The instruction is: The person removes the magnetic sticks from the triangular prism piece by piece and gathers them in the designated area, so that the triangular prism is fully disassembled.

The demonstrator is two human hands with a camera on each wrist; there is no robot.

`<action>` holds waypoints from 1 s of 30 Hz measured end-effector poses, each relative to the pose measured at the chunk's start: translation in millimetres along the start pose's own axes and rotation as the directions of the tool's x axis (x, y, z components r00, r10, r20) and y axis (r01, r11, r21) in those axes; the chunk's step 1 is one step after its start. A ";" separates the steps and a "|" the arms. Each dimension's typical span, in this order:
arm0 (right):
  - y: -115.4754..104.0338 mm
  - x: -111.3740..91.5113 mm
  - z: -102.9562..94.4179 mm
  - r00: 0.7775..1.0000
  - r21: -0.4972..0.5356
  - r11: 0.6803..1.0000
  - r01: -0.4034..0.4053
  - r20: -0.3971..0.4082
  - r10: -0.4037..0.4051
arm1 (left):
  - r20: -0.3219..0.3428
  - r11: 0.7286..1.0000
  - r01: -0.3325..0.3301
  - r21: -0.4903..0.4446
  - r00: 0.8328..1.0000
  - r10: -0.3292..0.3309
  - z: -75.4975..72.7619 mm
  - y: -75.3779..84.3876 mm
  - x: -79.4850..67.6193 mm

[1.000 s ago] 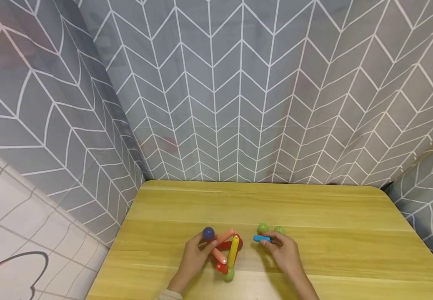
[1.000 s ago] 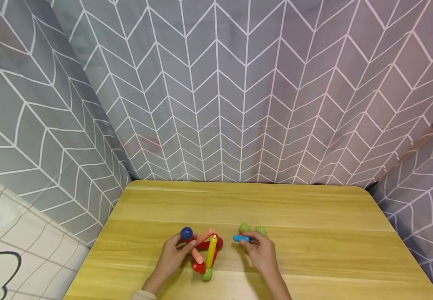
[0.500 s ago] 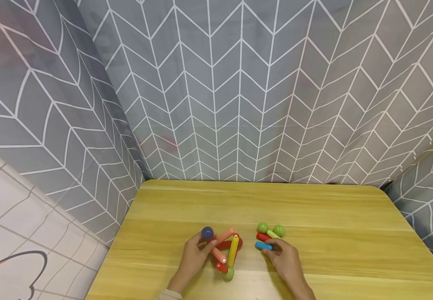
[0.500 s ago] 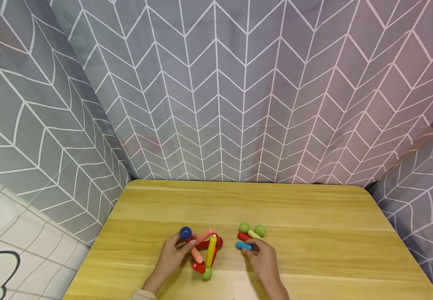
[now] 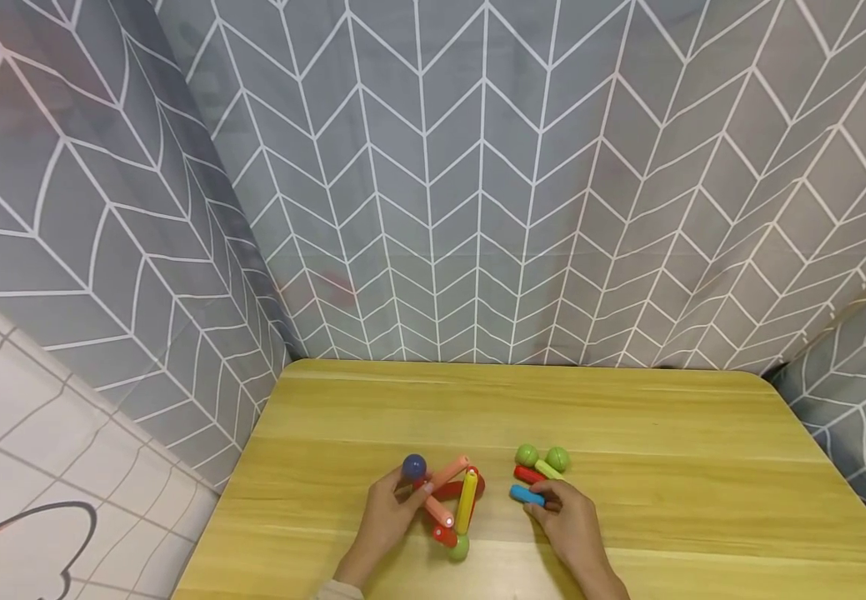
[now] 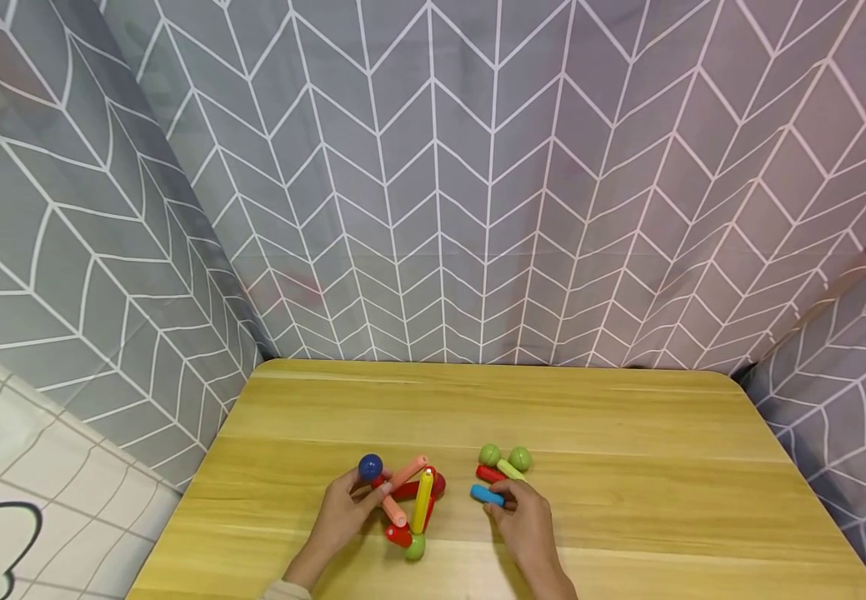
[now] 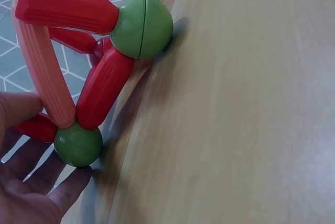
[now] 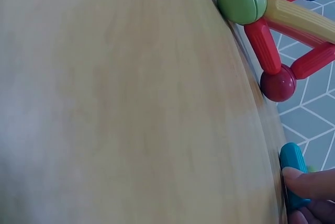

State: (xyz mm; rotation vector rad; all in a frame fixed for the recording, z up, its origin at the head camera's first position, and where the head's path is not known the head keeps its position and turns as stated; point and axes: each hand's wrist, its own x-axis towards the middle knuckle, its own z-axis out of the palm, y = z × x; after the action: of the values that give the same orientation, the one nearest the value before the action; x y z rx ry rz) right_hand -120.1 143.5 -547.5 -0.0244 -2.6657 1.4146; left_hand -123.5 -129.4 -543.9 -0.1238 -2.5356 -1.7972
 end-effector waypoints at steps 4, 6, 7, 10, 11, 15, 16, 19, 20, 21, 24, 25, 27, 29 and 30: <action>1.3 -0.4 1.1 1.000 -0.025 0.999 0.022 -0.009 -0.022 | 0.017 1.000 0.014 -0.010 1.000 -0.014 -2.2 -0.4 -1.2; 1.4 -0.9 1.2 0.999 -0.038 0.999 0.035 -0.016 -0.035 | 0.037 1.000 0.018 -0.009 0.999 -0.017 -4.3 -0.4 -2.3; 1.5 -1.3 1.2 0.999 -0.048 0.998 0.045 -0.017 -0.046 | 0.051 1.000 0.017 -0.011 0.999 -0.017 -5.8 -0.3 -3.0; 2.2 -1.7 2.0 0.996 -0.064 0.995 0.070 -0.047 -0.073 | 0.106 0.999 0.023 -0.023 0.994 -0.021 -11.3 -0.5 -5.0; 2.6 -1.8 2.6 0.995 -0.068 0.995 0.077 -0.062 -0.082 | 0.125 0.999 0.023 -0.024 0.992 -0.020 -13.0 -0.8 -5.4; 5.2 -1.3 5.0 0.985 -0.084 0.991 0.103 -0.127 -0.113 | 0.196 1.000 0.007 -0.030 0.981 -0.001 -19.0 -3.4 -6.6; 5.8 -1.0 5.5 0.982 -0.084 0.991 0.108 -0.144 -0.119 | 0.210 0.999 0.001 -0.035 0.978 0.006 -19.7 -4.2 -6.5; 6.7 -0.3 5.9 0.972 -0.099 0.986 0.132 -0.181 -0.148 | 0.251 0.998 -0.020 -0.064 0.967 0.036 -22.2 -6.3 -7.3; 6.5 -0.1 6.0 0.969 -0.102 0.985 0.140 -0.191 -0.158 | 0.262 0.997 -0.022 -0.072 0.964 0.040 -22.9 -6.5 -7.6; 6.4 0.2 6.0 0.966 -0.101 0.984 0.145 -0.201 -0.163 | 0.274 0.997 -0.022 -0.079 0.961 0.043 -23.5 -6.8 -7.8; 5.6 0.9 5.9 0.957 -0.106 0.981 0.161 -0.226 -0.181 | 0.288 0.997 -0.007 -0.080 0.957 0.029 -24.3 -6.5 -8.5; 5.0 1.1 5.8 0.955 -0.104 0.981 0.165 -0.233 -0.185 | 0.287 0.998 -0.004 -0.067 0.958 0.023 -24.2 -6.5 -8.8; 3.5 1.2 5.2 0.953 -0.109 0.981 0.162 -0.239 -0.184 | 0.279 0.999 -0.003 -0.034 0.960 0.013 -23.5 -6.5 -9.1; 0.1 1.2 4.5 0.954 -0.105 0.981 0.163 -0.236 -0.184 | 0.267 1.000 -0.005 -0.008 0.964 0.007 -22.1 -6.5 -9.4; -2.3 1.0 3.9 0.957 -0.096 0.982 0.164 -0.227 -0.182 | 0.264 1.000 -0.007 0.001 0.965 0.007 -21.1 -6.8 -9.5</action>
State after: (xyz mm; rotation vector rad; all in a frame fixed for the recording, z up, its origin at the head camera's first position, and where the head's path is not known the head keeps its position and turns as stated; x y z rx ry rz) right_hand -121.5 139.1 -547.7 0.0320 -2.4591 1.1765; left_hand -115.0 -151.9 -543.9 -0.3976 -2.7043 -1.8905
